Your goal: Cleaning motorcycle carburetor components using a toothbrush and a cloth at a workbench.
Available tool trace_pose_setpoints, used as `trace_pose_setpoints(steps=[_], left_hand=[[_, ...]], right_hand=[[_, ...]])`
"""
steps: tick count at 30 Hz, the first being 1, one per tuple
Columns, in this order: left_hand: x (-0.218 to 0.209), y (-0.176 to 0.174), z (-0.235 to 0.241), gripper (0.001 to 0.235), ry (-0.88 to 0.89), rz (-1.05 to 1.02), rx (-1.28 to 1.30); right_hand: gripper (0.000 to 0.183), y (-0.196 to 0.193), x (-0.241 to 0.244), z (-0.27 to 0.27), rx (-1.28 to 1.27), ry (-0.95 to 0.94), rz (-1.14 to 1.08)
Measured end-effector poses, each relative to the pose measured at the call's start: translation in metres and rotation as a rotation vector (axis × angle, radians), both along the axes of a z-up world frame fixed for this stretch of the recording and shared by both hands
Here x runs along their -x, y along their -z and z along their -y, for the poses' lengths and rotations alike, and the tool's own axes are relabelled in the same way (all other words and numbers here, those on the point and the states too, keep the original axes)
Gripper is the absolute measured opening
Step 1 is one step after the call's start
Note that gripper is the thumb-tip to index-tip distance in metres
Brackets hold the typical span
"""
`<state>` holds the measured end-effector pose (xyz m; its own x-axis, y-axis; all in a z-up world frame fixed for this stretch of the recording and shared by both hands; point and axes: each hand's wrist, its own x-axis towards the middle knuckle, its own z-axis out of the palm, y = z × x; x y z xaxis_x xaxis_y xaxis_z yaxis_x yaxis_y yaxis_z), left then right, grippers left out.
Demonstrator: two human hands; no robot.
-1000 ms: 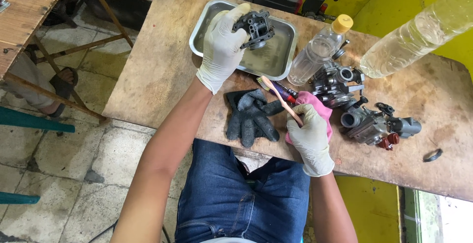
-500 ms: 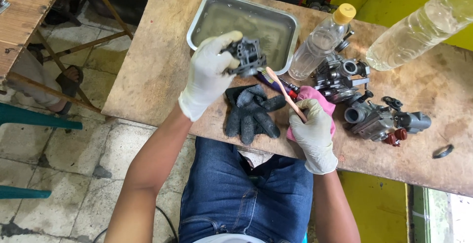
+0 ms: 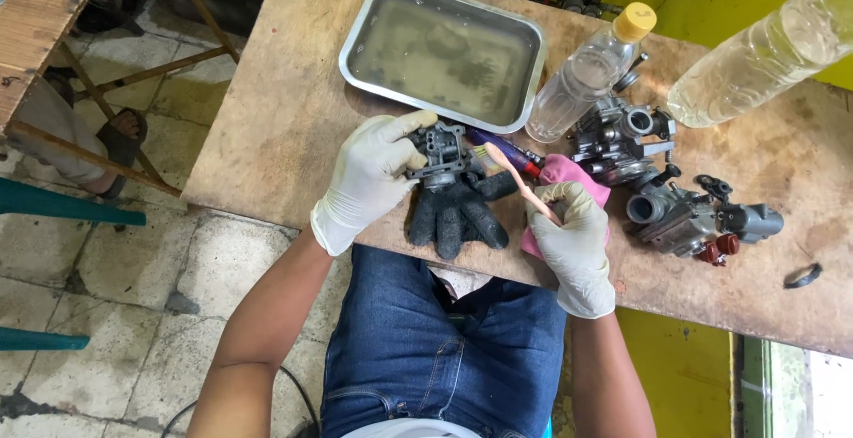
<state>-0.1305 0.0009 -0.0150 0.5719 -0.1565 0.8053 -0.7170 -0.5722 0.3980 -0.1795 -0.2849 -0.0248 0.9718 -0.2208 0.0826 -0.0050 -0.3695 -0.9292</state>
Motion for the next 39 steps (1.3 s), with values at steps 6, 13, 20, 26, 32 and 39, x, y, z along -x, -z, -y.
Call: trace_pose_setpoints(steps=[6, 13, 20, 26, 32, 39], left_hand=[[-0.003, 0.017, 0.006, 0.020, 0.055, 0.055, -0.046], [-0.001, 0.015, 0.014, 0.027, 0.139, 0.138, -0.005], [-0.001, 0.027, 0.016, 0.027, 0.144, 0.172, -0.001], [0.003, 0.027, 0.013, 0.027, 0.142, 0.185, -0.024], [0.005, 0.031, 0.012, 0.027, 0.138, 0.188, -0.024], [0.004, 0.037, 0.012, 0.025, 0.105, 0.186, -0.035]], right_hand=[[0.018, 0.000, 0.000, -0.002, -0.030, -0.042, 0.013], [0.016, 0.002, -0.010, -0.001, -0.026, -0.063, 0.075], [0.015, 0.001, -0.013, -0.008, 0.010, -0.144, 0.134], [0.015, 0.004, -0.010, -0.007, 0.080, -0.158, 0.133], [0.019, 0.015, -0.009, -0.001, 0.101, -0.225, 0.161], [0.020, 0.014, -0.007, 0.001, 0.149, -0.249, 0.162]])
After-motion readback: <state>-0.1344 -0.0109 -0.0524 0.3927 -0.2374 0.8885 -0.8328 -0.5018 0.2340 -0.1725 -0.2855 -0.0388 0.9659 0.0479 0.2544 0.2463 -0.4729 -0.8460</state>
